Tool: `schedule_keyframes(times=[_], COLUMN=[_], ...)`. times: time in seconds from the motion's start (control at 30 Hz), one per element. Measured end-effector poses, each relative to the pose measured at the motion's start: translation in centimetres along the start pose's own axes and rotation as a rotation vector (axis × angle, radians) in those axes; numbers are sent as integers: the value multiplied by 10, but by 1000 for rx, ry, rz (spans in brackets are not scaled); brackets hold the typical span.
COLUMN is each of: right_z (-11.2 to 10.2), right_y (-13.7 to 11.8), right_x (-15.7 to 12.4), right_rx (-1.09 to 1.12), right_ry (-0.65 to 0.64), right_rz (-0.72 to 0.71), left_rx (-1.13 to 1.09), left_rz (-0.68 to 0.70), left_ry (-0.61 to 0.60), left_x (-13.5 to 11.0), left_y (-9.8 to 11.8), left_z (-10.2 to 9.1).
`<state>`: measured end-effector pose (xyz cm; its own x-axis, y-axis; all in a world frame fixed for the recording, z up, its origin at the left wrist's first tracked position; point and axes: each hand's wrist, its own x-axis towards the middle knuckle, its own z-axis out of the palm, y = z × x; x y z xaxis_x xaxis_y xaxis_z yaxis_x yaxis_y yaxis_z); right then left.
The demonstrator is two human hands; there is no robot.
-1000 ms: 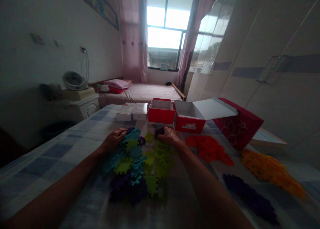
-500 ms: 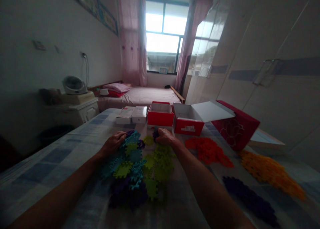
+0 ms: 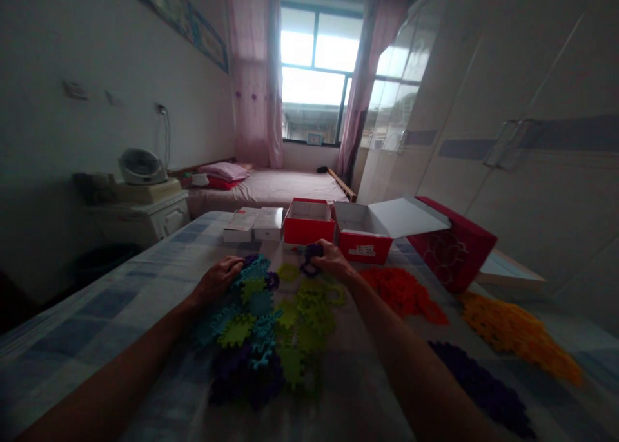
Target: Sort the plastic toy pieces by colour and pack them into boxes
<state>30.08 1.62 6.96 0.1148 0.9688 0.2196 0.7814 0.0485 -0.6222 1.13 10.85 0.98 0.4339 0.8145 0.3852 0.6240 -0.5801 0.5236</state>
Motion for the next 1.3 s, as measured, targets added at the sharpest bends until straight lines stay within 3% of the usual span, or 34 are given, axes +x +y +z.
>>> schedule_keyframes(times=[0.13, 0.3, 0.43, 0.57, 0.67, 0.73, 0.83, 1.03, 1.17, 1.3], right_z=[-46, -96, -115, -120, -117, -110, -88, -14, 22, 35], right_y=[-2, 11, 28, 39, 37, 31, 18, -4, -11, -8], right_x=[-46, -136, -194, -217, -212, -199, -167, -80, -41, -25], right_rx=[89, 12, -86, -246, -419, -421, -330, -301, -414, -424], right_ry=[-22, -196, -290, -236, -19, 59, 60, 53, -8, -28], right_rz=[23, 175, 269, 268, 222, 183, 77, -119, -96, -71], left_rx=[7, 32, 31, 27, 38, 42, 37, -12, -36, -11], left_rz=[1, 5, -1, -11, -26, -28, -23, -6, 80, 159], left_ry=[-33, -54, -63, -67, -74, -81, -77, 4, 79, -21], left_x=[-1, 1, 3, 2, 2, 1, 0, -4, -9, -14], left_y=[2, -5, -11, -10, -7, -5, -1, 11, 22, 32], left_z=[-3, -2, 0, -2, -3, -4, -3, -3, -3, 0])
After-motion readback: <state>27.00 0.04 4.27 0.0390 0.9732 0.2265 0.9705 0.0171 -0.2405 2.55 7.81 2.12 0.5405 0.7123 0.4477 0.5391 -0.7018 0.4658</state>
